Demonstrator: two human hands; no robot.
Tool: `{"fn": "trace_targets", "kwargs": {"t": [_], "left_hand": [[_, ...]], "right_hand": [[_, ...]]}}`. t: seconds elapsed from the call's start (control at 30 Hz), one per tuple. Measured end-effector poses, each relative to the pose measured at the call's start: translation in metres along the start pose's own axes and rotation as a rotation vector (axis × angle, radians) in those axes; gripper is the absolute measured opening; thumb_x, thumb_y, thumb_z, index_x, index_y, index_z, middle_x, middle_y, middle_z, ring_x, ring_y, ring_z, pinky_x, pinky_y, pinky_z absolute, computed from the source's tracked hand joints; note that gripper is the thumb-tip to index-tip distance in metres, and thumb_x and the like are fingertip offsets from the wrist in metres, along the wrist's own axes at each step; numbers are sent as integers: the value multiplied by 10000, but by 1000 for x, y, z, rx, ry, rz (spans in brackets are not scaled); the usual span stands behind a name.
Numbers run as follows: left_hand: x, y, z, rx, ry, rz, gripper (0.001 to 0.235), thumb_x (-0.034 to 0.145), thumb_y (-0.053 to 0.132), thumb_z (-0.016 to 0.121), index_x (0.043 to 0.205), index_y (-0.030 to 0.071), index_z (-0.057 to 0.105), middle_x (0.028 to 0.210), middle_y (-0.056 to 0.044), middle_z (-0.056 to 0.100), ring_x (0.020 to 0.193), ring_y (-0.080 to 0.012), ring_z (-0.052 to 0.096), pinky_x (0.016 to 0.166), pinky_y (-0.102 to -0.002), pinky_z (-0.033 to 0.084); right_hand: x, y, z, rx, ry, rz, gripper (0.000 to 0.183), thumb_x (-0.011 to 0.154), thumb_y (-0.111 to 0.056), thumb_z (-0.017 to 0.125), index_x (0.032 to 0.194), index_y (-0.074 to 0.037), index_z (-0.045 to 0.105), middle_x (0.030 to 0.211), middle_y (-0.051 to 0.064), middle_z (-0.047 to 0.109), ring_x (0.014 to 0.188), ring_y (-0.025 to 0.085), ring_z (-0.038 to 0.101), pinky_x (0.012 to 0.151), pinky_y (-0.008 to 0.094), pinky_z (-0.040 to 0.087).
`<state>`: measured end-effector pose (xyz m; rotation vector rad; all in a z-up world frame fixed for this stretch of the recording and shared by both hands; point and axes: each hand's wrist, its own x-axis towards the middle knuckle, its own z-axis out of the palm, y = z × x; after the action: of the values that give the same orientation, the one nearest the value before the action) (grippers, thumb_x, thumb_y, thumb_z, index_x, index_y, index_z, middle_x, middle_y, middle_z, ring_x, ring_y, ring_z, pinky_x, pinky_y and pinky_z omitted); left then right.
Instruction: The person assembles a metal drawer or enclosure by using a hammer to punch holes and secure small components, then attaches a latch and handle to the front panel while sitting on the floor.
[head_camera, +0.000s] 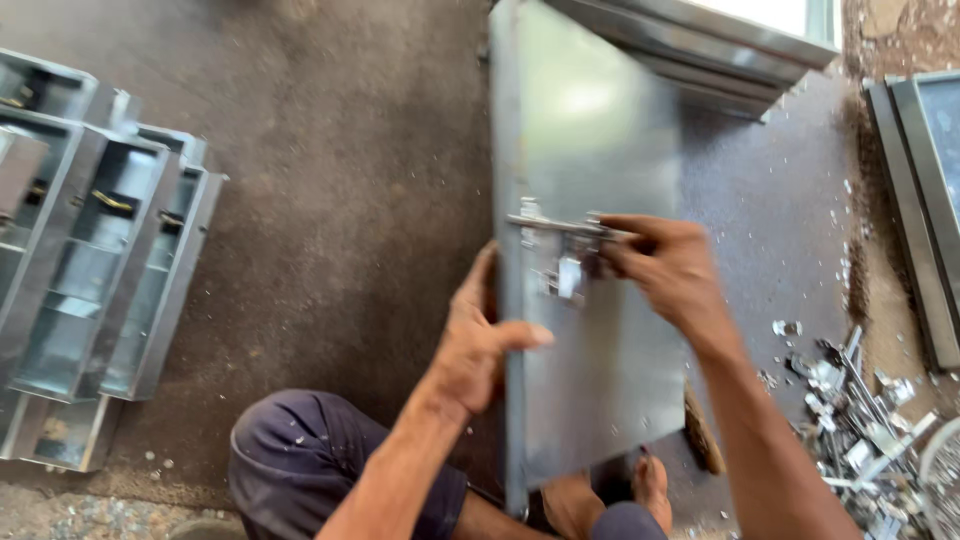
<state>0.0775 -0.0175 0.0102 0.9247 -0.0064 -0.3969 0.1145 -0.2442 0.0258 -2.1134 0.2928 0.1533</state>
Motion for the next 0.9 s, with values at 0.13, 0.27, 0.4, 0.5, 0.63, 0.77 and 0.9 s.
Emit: {"fn": "trace_targets", "kwargs": {"t": [0.13, 0.27, 0.4, 0.5, 0.63, 0.77, 0.9], "left_hand": [[-21, 34, 58, 43, -246, 169, 993, 737, 69, 841, 1628, 23, 406, 1363, -161, 631, 1292, -262, 646, 1153, -431, 561], [-37, 67, 121, 646, -424, 127, 979, 793, 8, 649, 1679, 171, 265, 1194, -171, 703, 674, -183, 703, 588, -275, 633], [-32, 57, 137, 903, -495, 422, 799, 912, -113, 557, 1594, 265, 381, 1164, -175, 716, 600, -173, 674, 570, -277, 579], [-22, 17, 98, 1234, -418, 717, 626, 945, -102, 539, 1483, 217, 520, 1343, -282, 625, 1010, -307, 706, 840, -335, 655], [-25, -27, 32, 1588, -421, 753, 314, 966, 26, 592, 1279, 41, 589, 1337, -227, 631, 1210, -368, 677, 1064, -481, 538], [-73, -28, -11, 1478, -358, 1003, 569, 714, -151, 579, 1247, 40, 628, 1342, -200, 660, 1175, -376, 686, 995, -486, 554], [-149, -102, -37, 732, -57, 152, 201, 921, -25, 690, 1007, 99, 822, 995, -86, 828, 1023, -182, 781, 915, -316, 678]], "right_hand": [[-55, -24, -72, 194, 205, -222, 387, 978, -31, 655, 1364, -14, 667, 1101, 149, 740, 948, 183, 745, 910, 321, 632], [-110, -34, -110, 509, 455, -441, 392, 1001, -179, 603, 1367, -38, 631, 1134, 128, 701, 996, 201, 705, 934, 343, 607], [-124, 3, -70, 1046, 516, -371, 436, 1025, -326, 551, 1369, -62, 595, 1167, 107, 663, 1045, 218, 665, 958, 364, 583], [-110, 45, -17, 1393, 475, -161, 487, 1043, -436, 512, 1371, -80, 568, 1191, 92, 634, 1082, 232, 635, 976, 380, 565], [-91, 83, 54, 1637, 455, 325, 481, 1001, -493, 520, 1283, -109, 577, 1152, 72, 643, 1047, 229, 642, 908, 378, 576], [-99, 87, 92, 1028, 296, 435, 401, 884, -295, 621, 1206, -60, 572, 1117, 95, 664, 966, 254, 647, 830, 415, 597], [-108, 81, 95, 1689, 185, 653, 506, 876, -413, 579, 1222, -44, 566, 1083, 115, 681, 949, 232, 669, 815, 380, 605]]}}
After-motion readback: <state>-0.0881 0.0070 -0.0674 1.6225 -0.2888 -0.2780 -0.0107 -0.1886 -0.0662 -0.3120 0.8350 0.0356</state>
